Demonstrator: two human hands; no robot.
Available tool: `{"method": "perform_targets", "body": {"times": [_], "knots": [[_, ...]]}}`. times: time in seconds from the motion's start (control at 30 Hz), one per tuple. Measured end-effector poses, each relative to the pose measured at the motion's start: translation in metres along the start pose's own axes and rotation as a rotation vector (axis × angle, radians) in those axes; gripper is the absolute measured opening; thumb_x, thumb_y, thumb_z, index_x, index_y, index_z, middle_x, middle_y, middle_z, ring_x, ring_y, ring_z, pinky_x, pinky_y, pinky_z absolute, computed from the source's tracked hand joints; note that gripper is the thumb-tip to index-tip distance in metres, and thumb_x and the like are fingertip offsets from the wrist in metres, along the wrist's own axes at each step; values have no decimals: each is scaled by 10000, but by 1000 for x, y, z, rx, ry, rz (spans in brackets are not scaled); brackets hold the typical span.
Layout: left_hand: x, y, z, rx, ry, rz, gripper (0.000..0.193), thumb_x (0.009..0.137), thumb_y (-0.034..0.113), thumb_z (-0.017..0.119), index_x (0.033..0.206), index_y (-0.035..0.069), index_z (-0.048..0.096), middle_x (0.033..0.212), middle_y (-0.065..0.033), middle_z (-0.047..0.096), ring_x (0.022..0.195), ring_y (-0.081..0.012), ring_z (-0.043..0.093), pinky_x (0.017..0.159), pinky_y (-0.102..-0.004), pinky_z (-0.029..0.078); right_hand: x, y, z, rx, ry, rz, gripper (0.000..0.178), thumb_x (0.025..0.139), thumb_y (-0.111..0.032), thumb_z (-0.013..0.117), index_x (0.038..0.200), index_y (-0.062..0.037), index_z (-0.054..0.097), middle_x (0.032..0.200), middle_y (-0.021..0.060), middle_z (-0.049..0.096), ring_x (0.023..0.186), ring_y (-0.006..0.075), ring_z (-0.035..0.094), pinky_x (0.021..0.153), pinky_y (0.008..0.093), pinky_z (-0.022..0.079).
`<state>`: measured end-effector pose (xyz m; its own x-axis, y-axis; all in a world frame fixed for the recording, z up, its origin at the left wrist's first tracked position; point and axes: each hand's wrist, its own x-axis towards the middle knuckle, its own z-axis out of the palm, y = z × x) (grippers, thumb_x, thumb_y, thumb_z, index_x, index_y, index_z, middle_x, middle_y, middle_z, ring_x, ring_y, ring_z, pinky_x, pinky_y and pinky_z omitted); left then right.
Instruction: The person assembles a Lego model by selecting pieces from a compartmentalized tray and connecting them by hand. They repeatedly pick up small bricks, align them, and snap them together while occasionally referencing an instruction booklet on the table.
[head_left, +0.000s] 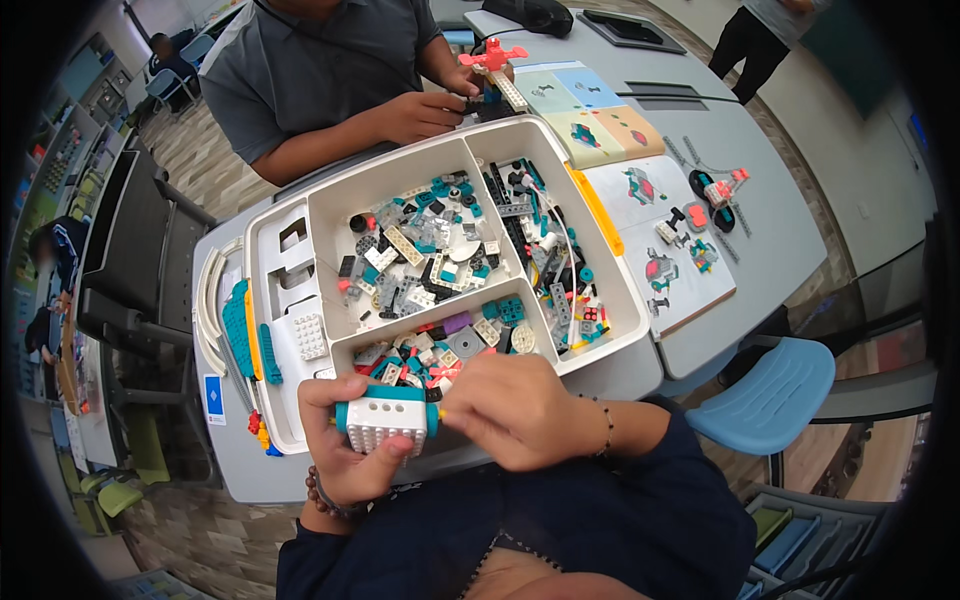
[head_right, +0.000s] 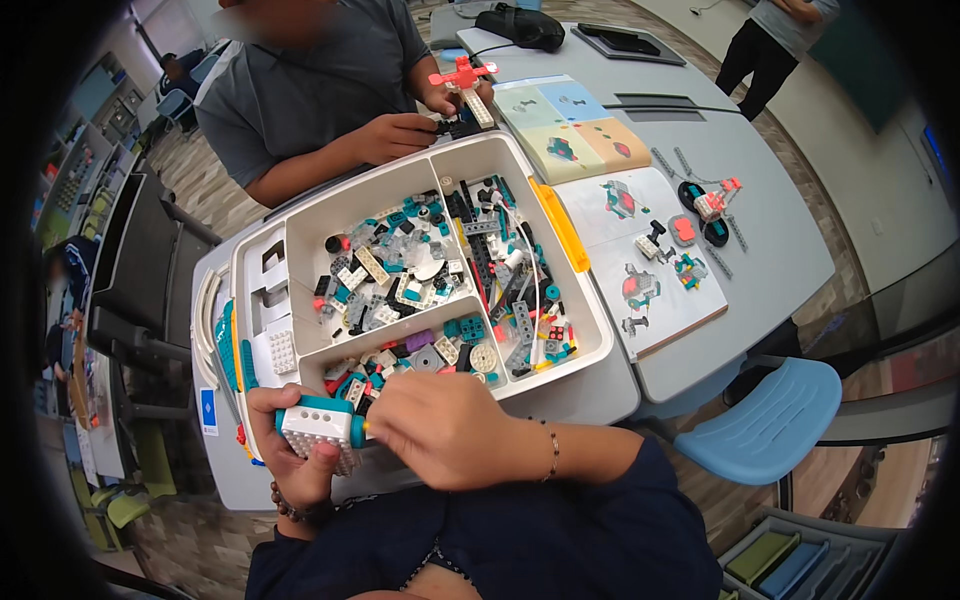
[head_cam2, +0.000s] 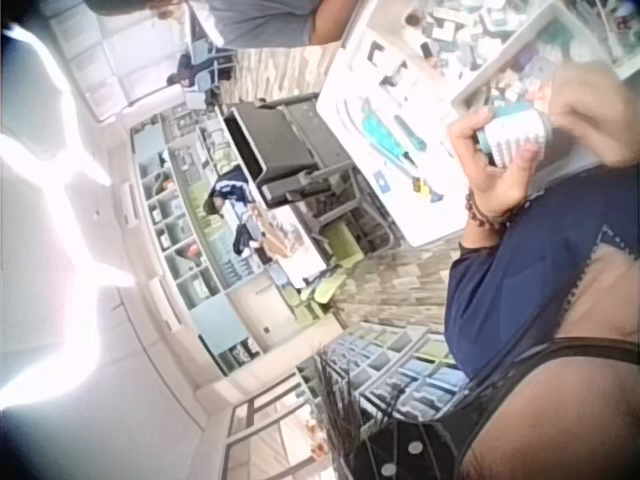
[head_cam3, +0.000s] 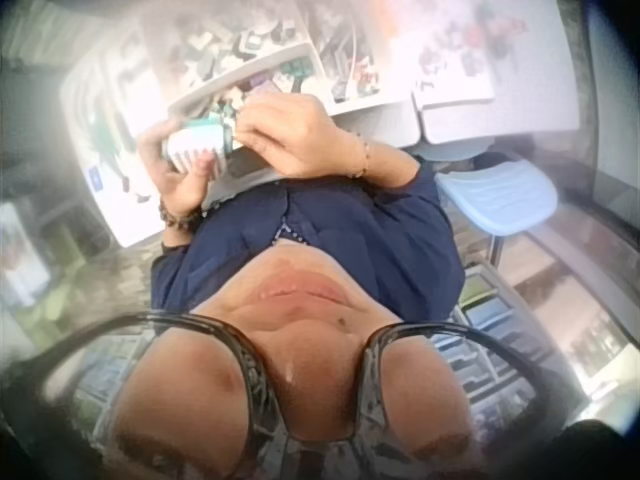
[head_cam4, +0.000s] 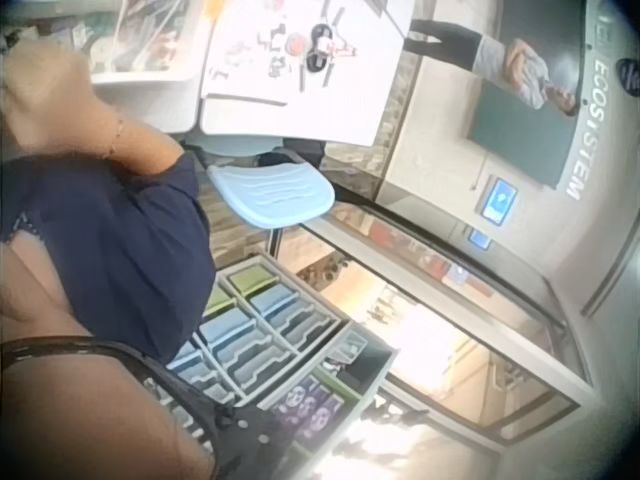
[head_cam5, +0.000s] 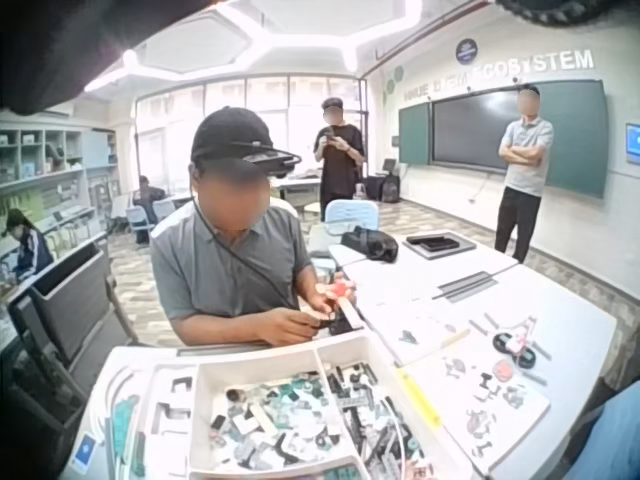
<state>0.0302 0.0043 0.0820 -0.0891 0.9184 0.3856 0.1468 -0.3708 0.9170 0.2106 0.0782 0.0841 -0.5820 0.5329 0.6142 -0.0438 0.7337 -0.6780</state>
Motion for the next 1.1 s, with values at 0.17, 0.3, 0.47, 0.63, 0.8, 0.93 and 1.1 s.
{"method": "perform_targets", "body": {"times": [0.17,0.3,0.47,0.63,0.8,0.93,1.1], "knots": [[-2,-1,-2,-31,18,-7,530,713,167,712,1053,26,332,928,-109,474,763,-122,520,680,-236,438,0,4,7,-28,-11,-10,88,726,-79,603,745,-59,519,641,69,465,559,233,503,461,323,392],[-3,-1,-4,-50,-9,-29,509,720,164,704,1050,28,342,934,-101,464,790,-120,513,691,-232,435,-1,-4,3,16,-29,-2,85,730,-80,602,743,-61,520,642,66,468,553,231,500,455,319,391],[-1,-4,-5,12,-13,-22,499,728,163,698,1046,30,337,924,-106,478,760,-119,521,664,-227,440,2,5,4,-1,-48,16,80,732,-73,602,755,-57,527,648,65,480,554,235,509,457,320,398],[-2,-2,-6,-19,-52,14,508,713,129,707,1051,25,342,941,-110,467,782,-115,514,674,-227,435,2,5,0,-15,-85,46,91,726,-68,608,765,-50,528,660,74,494,566,244,526,468,317,408],[0,0,-5,-6,-49,11,511,707,122,706,1053,17,344,946,-108,454,786,-113,501,684,-237,433,-2,-5,2,-25,-118,13,105,713,-59,613,767,-54,523,668,80,491,580,241,529,469,319,404],[-1,-2,-6,3,-51,20,499,708,120,701,1046,21,347,939,-106,453,775,-117,501,678,-239,433,1,-5,1,-13,4,-39,107,715,-71,610,765,-57,517,654,76,475,560,241,515,458,329,393],[0,-2,-6,73,-26,0,486,710,111,693,1043,26,351,930,-110,460,773,-122,500,675,-234,429,-1,2,2,-60,-51,-19,109,716,-76,613,769,-60,520,651,69,474,565,235,515,464,319,398]]}}
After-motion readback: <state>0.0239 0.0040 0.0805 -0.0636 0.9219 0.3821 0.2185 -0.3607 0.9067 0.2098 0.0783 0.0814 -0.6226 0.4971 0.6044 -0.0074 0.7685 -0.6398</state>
